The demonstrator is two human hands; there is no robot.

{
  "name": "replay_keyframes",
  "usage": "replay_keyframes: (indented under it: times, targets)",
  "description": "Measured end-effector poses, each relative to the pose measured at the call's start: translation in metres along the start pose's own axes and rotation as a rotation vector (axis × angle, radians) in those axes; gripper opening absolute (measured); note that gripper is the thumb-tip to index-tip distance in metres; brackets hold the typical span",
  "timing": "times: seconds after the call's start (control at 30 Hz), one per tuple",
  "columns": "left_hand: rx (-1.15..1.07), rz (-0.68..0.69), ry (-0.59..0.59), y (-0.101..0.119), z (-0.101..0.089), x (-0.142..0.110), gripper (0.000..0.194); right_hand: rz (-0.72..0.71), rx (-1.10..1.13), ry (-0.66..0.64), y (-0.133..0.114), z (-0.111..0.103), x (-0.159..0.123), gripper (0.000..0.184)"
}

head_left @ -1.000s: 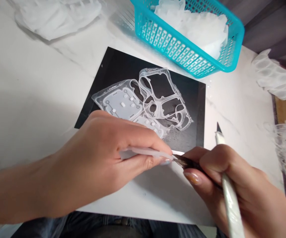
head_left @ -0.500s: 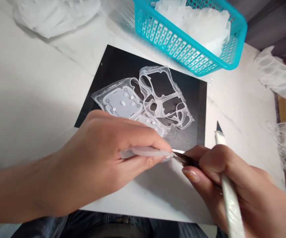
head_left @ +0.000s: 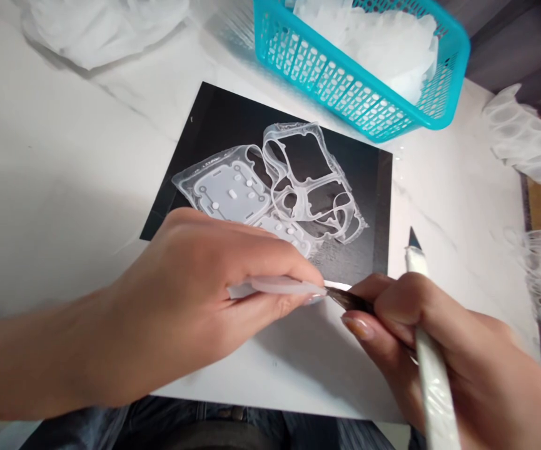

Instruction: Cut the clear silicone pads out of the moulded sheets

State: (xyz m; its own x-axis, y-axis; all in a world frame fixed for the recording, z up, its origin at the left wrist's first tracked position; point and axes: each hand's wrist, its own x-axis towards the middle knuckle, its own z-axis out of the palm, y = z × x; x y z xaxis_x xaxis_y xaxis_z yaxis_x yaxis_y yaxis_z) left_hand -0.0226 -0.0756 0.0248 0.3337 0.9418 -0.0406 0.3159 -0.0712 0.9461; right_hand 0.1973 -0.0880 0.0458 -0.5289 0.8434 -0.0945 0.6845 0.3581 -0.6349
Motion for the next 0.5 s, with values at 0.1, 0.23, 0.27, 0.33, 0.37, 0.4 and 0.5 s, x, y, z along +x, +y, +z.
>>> replay_keyframes:
  times: [0.1, 0.23, 0.27, 0.33, 0.37, 0.4, 0.5]
  targets:
    - [0.002, -0.006, -0.003, 0.0, 0.0005, -0.0003, 0.012, -0.002, -0.015, 0.003, 0.0003, 0.0005, 0.0004, 0.026]
    - [0.006, -0.012, -0.009, 0.0002, 0.0006, -0.0005, 0.012, -0.006, -0.018, -0.012, 0.0004, 0.0015, 0.0026, 0.027]
    - [0.003, -0.006, -0.011, -0.0001, 0.0004, -0.0006, 0.012, -0.009, -0.014, -0.015, 0.0003, 0.0018, 0.0029, 0.026]
    - [0.0, 0.006, -0.013, -0.001, 0.0001, -0.0009, 0.012, -0.007, -0.008, -0.012, -0.0001, 0.0023, 0.0028, 0.026]
    - [0.002, 0.009, -0.018, -0.0015, 0.0, -0.0009, 0.012, -0.001, -0.006, -0.011, -0.0003, 0.0026, 0.0025, 0.026]
    - [0.007, 0.01, -0.023, -0.002, -0.0001, -0.001, 0.012, 0.005, -0.004, -0.012, -0.0005, 0.0028, 0.0022, 0.026]
    - [0.021, 0.014, -0.04, -0.0029, 0.0, -0.0006, 0.013, 0.015, -0.008, -0.015, -0.0002, 0.0026, 0.0012, 0.028]
